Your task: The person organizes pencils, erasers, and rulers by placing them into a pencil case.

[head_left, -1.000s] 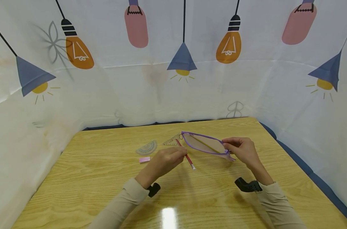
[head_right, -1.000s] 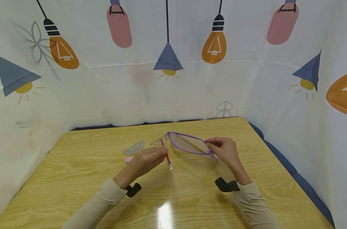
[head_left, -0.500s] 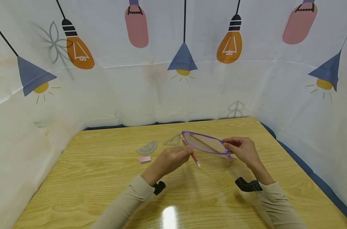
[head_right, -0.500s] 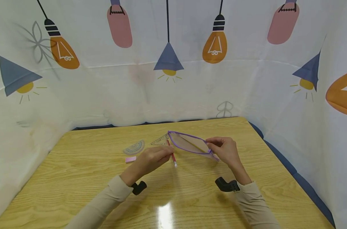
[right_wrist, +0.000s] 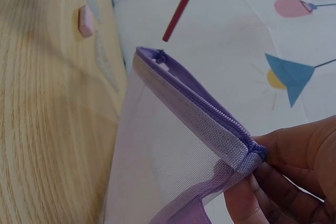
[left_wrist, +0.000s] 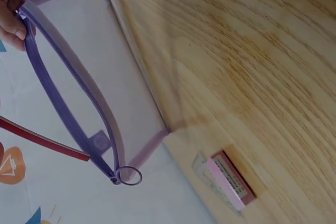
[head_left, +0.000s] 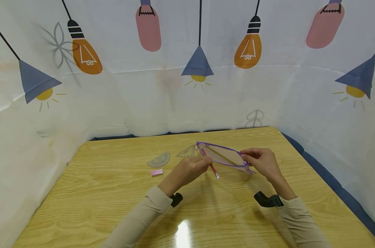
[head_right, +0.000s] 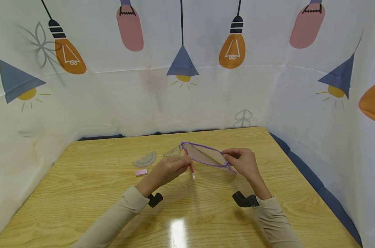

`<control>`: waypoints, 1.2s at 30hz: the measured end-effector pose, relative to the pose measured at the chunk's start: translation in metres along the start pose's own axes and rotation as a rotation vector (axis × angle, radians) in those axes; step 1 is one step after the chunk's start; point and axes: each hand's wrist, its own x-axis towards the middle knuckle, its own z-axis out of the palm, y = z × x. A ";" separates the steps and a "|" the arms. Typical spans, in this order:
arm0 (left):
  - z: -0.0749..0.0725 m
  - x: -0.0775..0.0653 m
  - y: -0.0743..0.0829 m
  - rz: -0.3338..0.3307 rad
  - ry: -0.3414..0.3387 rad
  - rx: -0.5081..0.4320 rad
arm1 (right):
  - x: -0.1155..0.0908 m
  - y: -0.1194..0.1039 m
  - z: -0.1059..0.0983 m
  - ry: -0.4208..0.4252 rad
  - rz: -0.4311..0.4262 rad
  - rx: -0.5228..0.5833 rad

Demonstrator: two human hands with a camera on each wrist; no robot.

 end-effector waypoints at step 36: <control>0.028 0.002 -0.009 -0.052 -0.036 0.115 | -0.002 0.003 0.006 -0.004 0.007 -0.001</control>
